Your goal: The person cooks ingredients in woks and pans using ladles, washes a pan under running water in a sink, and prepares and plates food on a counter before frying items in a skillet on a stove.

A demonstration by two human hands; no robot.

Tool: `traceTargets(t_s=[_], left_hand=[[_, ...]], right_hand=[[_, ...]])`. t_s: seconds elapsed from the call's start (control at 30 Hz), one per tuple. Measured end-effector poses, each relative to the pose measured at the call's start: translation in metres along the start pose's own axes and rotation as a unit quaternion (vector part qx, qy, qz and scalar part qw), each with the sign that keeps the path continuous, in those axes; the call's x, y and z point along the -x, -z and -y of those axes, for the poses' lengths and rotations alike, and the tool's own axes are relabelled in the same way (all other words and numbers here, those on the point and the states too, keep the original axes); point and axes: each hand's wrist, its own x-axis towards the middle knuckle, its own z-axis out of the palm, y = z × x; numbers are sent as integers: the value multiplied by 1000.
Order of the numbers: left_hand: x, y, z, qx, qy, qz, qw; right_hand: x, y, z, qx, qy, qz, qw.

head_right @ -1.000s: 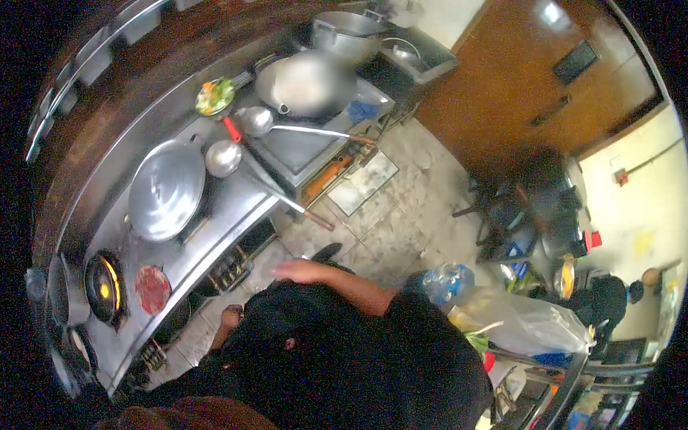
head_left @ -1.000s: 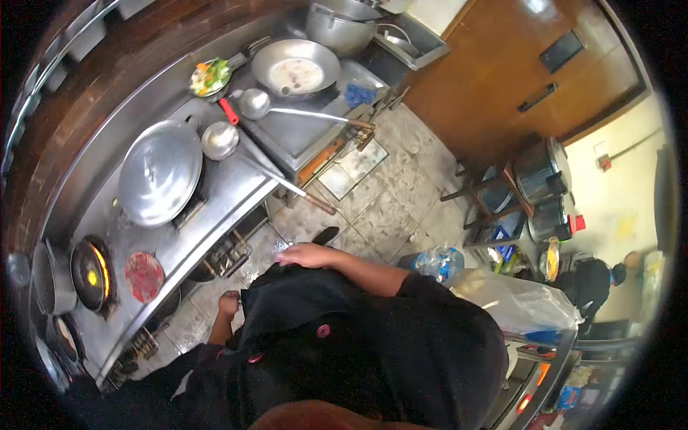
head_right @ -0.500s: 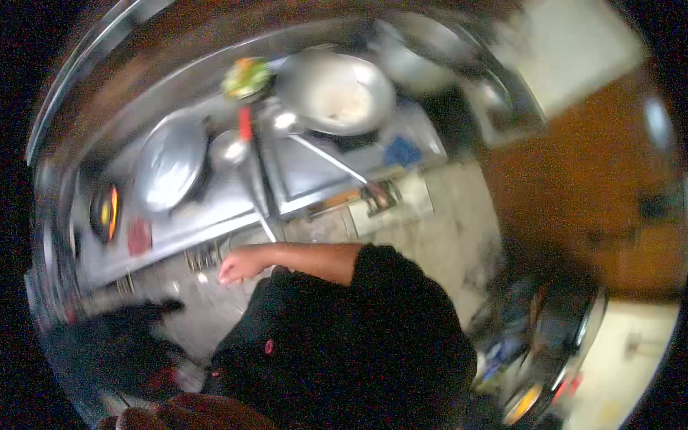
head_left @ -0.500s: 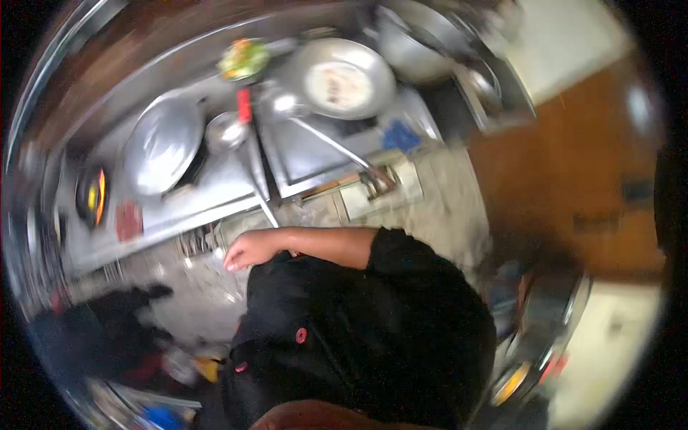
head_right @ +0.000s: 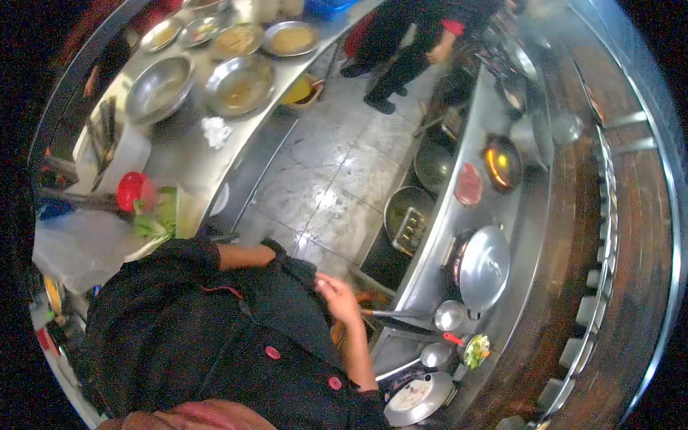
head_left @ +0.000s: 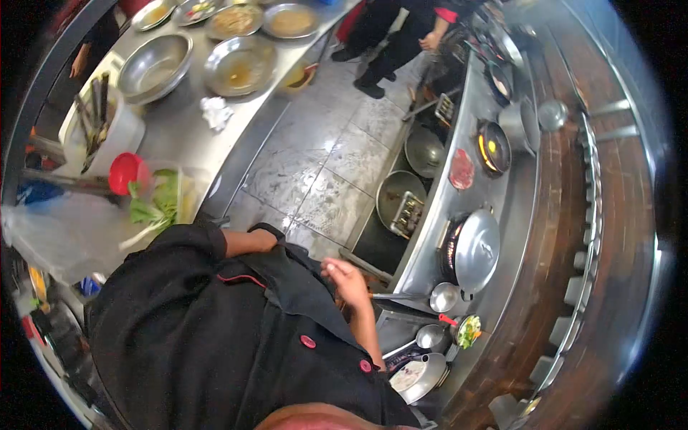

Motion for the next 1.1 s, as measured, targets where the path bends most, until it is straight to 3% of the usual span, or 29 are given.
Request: traceTargets(t_s=[0.07, 0.13, 0.27, 0.43, 0.57, 0.7, 0.8, 0.83, 0.87, 0.9, 0.93, 1.0, 1.07, 1.1], left_hand=[[21, -16, 15, 33, 21, -1, 999], [35, -25, 23, 60, 38, -9, 997], [57, -35, 35, 96, 60, -30, 993], [71, -20, 37, 129, 84, -82, 985], [98, -12, 38, 166, 127, -130, 969], [139, -33, 41, 206, 184, -170, 946], [180, -78, 29, 256, 247, -197, 913], [193, -97, 21, 276, 265, -199, 902], [207, -116, 8, 295, 281, -201, 891], [222, -135, -5, 313, 297, -201, 879], [237, -157, -18, 331, 313, -203, 867], [266, -194, -42, 349, 343, -204, 848], [281, -256, -51, 292, 368, -228, 853], [286, -294, -52, 232, 341, -230, 881]], right_hand=[[-22, -4, 1, 45, 40, -40, 997], [-37, -21, 34, -1, 71, -61, 996], [-62, -67, 73, -8, 113, -34, 993], [-77, -109, 73, 78, 96, 175, 977], [-97, -124, 78, 59, 63, 266, 960], [-93, -135, 103, 25, 76, 308, 948], [-94, -115, 153, 29, 189, 287, 939], [-101, -95, 177, 38, 284, 273, 918], [-106, -75, 208, 50, 435, 267, 859], [-83, -61, 246, 10, 489, 196, 850], [-57, -48, 289, -3, 605, 180, 775], [-25, -7, 342, -80, 708, 224, 665], [46, 9, 381, -64, 835, 231, 496], [86, 7, 393, -43, 881, 239, 406]])
